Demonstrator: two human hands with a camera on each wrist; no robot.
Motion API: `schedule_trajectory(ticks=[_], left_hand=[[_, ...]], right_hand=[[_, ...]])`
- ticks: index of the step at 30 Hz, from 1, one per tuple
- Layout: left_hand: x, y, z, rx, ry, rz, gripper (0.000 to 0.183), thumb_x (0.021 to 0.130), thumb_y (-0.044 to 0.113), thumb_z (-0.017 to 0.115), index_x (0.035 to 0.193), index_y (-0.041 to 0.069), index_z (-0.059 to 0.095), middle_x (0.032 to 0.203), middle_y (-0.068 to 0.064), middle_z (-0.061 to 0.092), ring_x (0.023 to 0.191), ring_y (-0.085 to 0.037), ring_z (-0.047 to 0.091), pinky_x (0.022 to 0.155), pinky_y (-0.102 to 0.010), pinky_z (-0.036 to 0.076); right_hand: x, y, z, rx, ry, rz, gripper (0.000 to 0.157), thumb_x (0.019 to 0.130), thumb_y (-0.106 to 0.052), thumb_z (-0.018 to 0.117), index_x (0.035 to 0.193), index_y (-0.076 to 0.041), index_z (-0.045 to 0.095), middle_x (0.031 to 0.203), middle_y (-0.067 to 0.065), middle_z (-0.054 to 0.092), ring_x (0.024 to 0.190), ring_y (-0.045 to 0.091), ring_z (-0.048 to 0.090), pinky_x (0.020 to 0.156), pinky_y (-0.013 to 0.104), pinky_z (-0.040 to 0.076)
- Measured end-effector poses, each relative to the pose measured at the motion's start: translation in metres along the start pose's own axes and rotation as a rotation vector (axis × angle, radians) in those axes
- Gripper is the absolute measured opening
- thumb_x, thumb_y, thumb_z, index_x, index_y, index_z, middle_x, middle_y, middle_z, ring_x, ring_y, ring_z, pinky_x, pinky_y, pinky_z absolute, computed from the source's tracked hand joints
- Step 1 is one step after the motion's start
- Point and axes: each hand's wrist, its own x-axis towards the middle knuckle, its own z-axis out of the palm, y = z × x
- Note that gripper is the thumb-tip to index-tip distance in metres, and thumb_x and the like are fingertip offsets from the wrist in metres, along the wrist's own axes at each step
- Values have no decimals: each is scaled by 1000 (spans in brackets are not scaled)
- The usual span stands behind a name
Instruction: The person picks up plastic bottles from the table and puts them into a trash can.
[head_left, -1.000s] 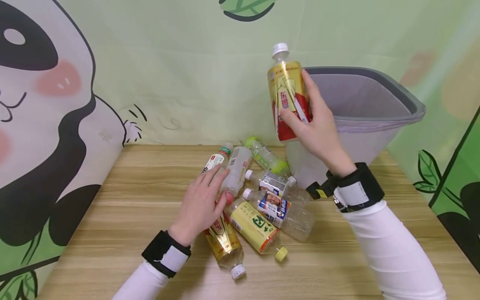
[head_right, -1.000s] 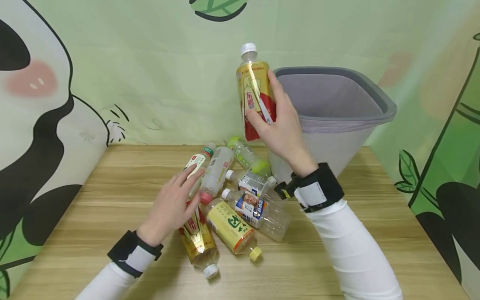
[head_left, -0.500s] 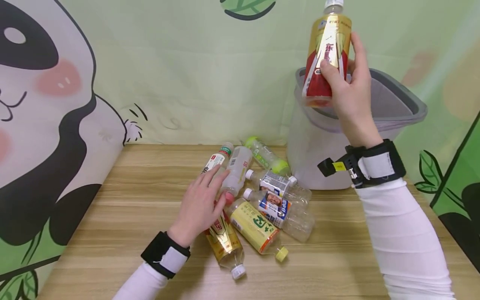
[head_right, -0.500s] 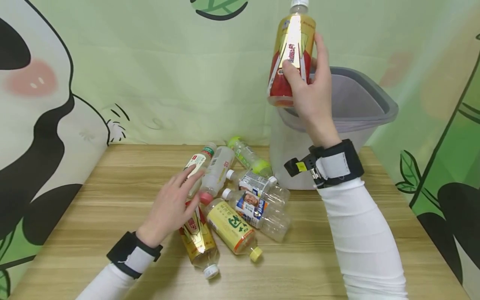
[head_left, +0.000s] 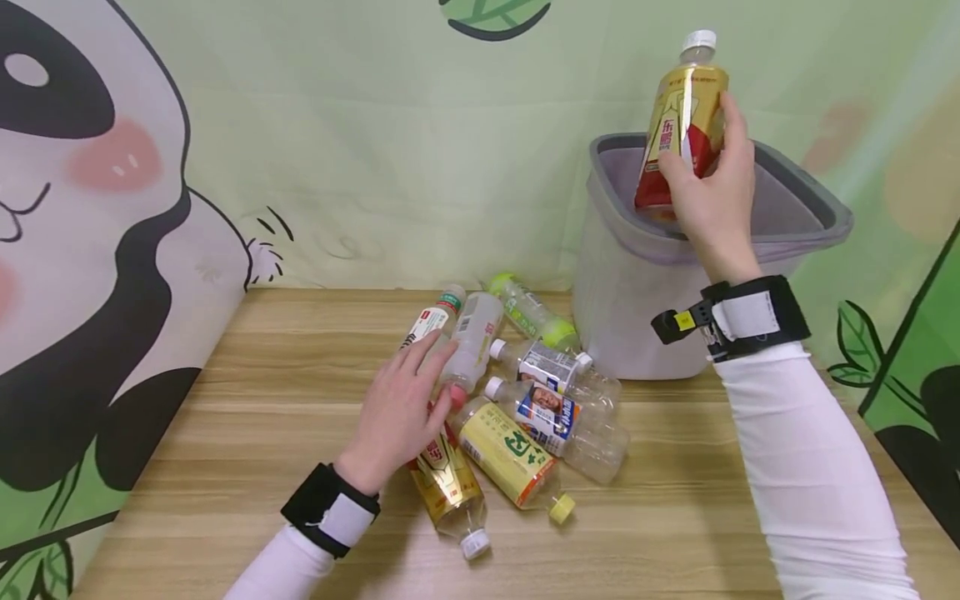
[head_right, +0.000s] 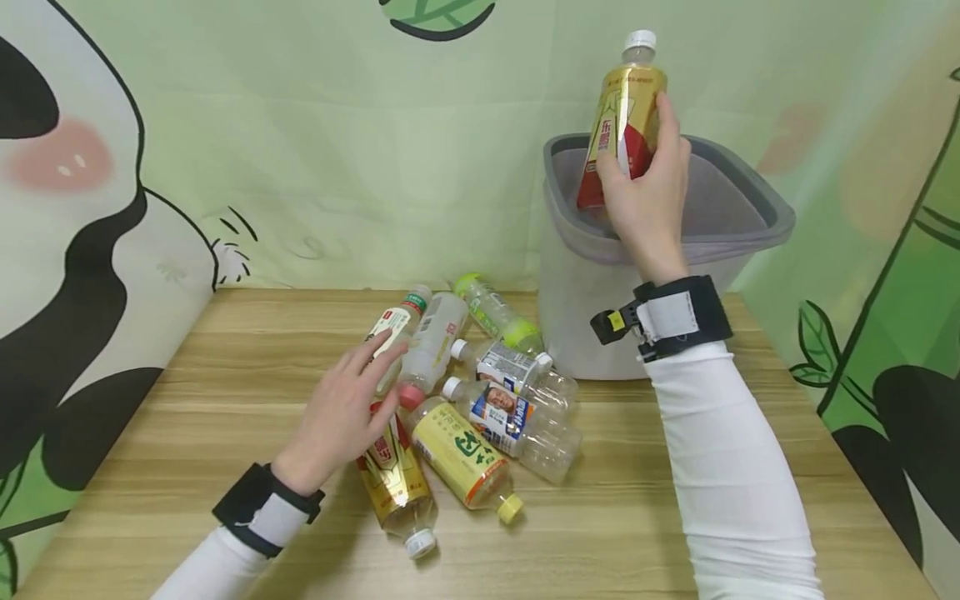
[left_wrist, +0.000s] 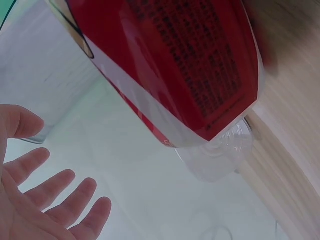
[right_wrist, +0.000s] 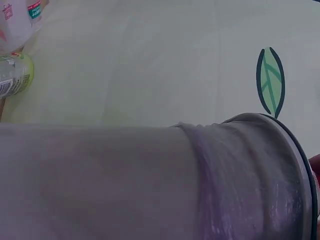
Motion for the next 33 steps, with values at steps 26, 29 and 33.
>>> schedule_trajectory(ticks=[26,29,33], left_hand=[[-3,-5,2,-37,31,-16,48,86,19,59,132,10,52,140,-17,44,118,-37,48,91,-56,45],[-2,-6,1,-40,45,-21,48,84,15,61,131,11,52,139,-17,45,116,-38,50,86,-56,47],[0,-8,0,-28,53,-37,46,84,16,60,129,11,54,137,-16,47,111,-38,53,82,-54,49]], right_hand=[[-30,-12,8,28,158,-230,25,91,-5,44,105,4,64,92,4,63,76,12,56,66,20,42],[-48,-22,13,88,165,-278,23,90,-2,45,100,7,64,85,5,62,72,13,55,61,20,40],[-65,-17,25,174,144,-316,21,89,3,46,98,9,63,81,6,60,69,15,54,59,20,40]])
